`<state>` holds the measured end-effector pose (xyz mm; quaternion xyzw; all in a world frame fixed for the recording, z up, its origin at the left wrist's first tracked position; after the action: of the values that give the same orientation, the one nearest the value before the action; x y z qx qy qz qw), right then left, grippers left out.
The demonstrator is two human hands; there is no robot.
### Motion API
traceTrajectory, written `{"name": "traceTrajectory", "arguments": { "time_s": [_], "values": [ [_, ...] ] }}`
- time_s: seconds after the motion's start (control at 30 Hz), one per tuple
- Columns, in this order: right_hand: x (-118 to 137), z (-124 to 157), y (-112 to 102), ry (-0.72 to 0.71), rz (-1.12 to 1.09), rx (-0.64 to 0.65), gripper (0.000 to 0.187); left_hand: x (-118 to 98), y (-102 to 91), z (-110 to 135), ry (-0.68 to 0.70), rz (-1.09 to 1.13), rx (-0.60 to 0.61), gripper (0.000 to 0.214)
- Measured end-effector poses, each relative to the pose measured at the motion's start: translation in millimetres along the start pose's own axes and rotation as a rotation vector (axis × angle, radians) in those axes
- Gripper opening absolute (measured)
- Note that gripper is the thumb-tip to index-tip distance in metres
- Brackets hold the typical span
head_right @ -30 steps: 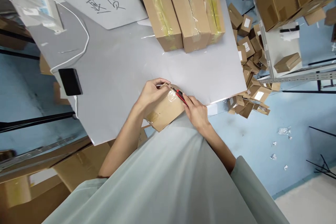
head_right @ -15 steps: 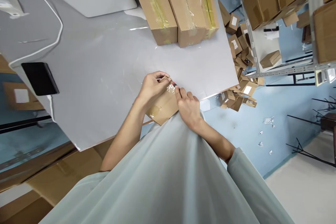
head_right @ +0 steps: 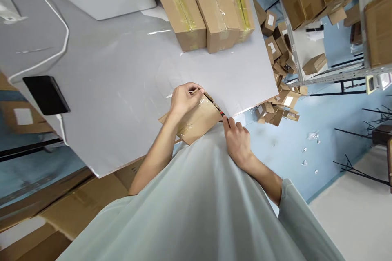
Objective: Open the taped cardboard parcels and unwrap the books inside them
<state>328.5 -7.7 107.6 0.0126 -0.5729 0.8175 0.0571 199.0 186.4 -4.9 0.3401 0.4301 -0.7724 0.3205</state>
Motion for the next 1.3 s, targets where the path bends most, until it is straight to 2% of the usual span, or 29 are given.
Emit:
{"name": "traceTrajectory", "arguments": {
  "time_s": [0.1, 0.17, 0.23, 0.3, 0.37, 0.47, 0.53, 0.6, 0.7, 0.77, 0.87, 0.93, 1.0, 1.07, 1.13, 1.2, 1.3],
  "values": [
    [-15.1, 17.7, -14.0, 0.029, -0.055, -0.131, 0.052, 12.4, -17.8, -7.0, -0.036, 0.071, -0.060, 0.021],
    [-26.4, 21.9, -23.5, 0.047, -0.104, -0.251, 0.047, 28.7, -43.6, -14.7, -0.076, 0.133, -0.159, 0.022],
    [-35.3, 16.9, -26.9, 0.050, -0.167, -0.332, 0.045, 51.1, -79.3, -19.8, -0.133, 0.158, -0.303, 0.021],
    [-39.2, 3.0, -24.0, 0.031, -0.236, -0.347, 0.044, 77.5, -115.8, -17.4, -0.210, 0.148, -0.438, 0.021],
    [-38.0, -15.5, -18.2, -0.002, -0.297, -0.318, 0.044, 103.1, -144.4, -6.0, -0.282, 0.131, -0.524, 0.023],
    [-30.6, -44.4, -9.2, -0.062, -0.393, -0.270, 0.046, 134.1, -166.3, 26.8, -0.351, 0.104, -0.587, 0.025],
    [-23.4, -63.8, -0.7, -0.108, -0.489, -0.240, 0.047, 151.4, -167.5, 56.6, -0.402, 0.112, -0.617, 0.026],
    [-16.1, -82.9, 11.3, -0.142, -0.607, -0.211, 0.047, 166.9, -157.8, 88.7, -0.465, 0.182, -0.631, 0.028],
    [-7.9, -108.0, 30.4, -0.146, -0.788, -0.197, 0.052, 182.4, -128.0, 133.9, -0.541, 0.336, -0.619, 0.028],
    [-3.1, -121.9, 40.0, -0.140, -0.877, -0.203, 0.056, 184.3, -105.9, 158.7, -0.542, 0.396, -0.602, 0.029],
    [5.5, -142.8, 47.0, -0.160, -0.939, -0.196, 0.057, 183.1, -77.9, 186.8, -0.559, 0.363, -0.557, 0.030],
    [10.6, -158.0, 45.9, -0.198, -0.982, -0.191, 0.058, 178.8, -66.4, 197.4, -0.585, 0.298, -0.517, 0.030],
    [12.4, -171.8, 40.8, -0.239, -1.037, -0.199, 0.060, 165.5, -67.8, 201.5, -0.577, 0.223, -0.537, 0.032],
    [9.2, -180.6, 34.0, -0.263, -1.073, -0.214, 0.062, 135.4, -82.2, 196.3, -0.476, 0.112, -0.628, 0.037],
    [1.3, -181.5, 28.2, -0.261, -1.072, -0.228, 0.062, 90.0, -97.3, 179.0, -0.282, -0.024, -0.700, 0.043],
    [-9.3, -174.6, 25.1, -0.238, -1.057, -0.230, 0.061, 47.4, -100.0, 147.5, -0.096, -0.115, -0.645, 0.039],
    [-22.3, -154.5, 26.6, -0.201, -1.026, -0.203, 0.059, 9.2, -97.1, 91.0, 0.060, -0.151, -0.522, 0.035]
  ]
}}
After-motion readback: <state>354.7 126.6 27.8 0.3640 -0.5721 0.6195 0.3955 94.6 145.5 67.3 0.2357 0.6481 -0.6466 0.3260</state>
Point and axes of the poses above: each hand's wrist, its own z-axis away from the middle knuckle, its own y-axis out of the palm, x = y × z, the point moved 10 cm from there along -z, towards the middle knuckle, and after that the axes turned 6 degrees about -y, right-handed, at the moved point
